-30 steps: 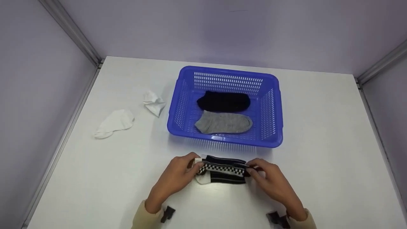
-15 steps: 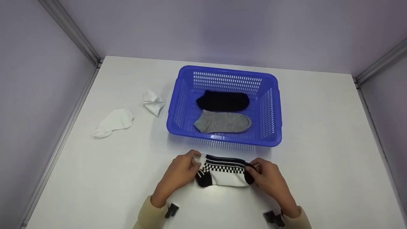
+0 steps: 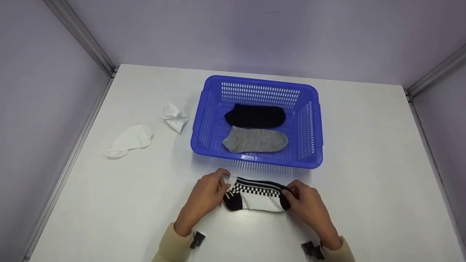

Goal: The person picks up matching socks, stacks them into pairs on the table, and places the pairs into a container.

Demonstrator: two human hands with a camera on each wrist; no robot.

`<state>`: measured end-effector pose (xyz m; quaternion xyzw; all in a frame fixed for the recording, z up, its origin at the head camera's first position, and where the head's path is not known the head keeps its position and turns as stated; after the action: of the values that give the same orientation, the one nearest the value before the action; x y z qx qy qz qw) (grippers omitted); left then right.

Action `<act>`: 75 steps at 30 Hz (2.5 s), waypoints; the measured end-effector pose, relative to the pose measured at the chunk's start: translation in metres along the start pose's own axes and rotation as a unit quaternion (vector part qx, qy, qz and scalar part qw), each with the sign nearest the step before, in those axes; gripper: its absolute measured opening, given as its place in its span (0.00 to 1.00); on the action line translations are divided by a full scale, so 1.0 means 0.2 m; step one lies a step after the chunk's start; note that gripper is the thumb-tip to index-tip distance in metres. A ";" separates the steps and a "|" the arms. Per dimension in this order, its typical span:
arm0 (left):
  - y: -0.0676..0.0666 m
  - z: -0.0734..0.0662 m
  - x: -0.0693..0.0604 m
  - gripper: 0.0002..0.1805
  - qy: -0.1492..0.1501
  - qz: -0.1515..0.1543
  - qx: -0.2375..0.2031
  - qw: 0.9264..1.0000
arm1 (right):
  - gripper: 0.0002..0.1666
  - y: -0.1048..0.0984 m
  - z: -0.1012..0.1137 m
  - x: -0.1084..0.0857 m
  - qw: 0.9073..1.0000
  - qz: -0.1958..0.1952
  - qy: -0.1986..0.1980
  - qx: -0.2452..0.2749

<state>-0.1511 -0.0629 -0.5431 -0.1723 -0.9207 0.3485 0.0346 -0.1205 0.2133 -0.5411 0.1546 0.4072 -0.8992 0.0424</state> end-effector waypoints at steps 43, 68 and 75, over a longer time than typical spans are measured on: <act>0.00 -0.01 0.02 0.21 -0.002 0.095 -0.071 0.993 | 0.14 0.00 0.01 -0.01 0.981 0.093 -0.049 0.163; -0.08 -0.09 0.04 0.13 0.033 0.106 -0.159 0.981 | 0.12 -0.14 0.07 -0.02 0.977 0.078 -0.085 0.179; -0.14 -0.18 0.08 0.16 0.060 0.108 -0.171 0.978 | 0.12 -0.29 0.14 -0.01 0.974 0.034 -0.092 0.202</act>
<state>-0.1672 -0.0550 -0.4990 -0.2952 -0.9387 0.1770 0.0221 -0.1360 0.2315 -0.4814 0.0899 0.2056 -0.9713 0.0784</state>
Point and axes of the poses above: each hand's wrist, its own x-axis towards the middle knuckle, its own y-axis out of the palm, z = x × y, the point moved 7 cm from there along x, towards the middle knuckle, and after that the axes turned 3 degrees about y, right-handed, at the moved point
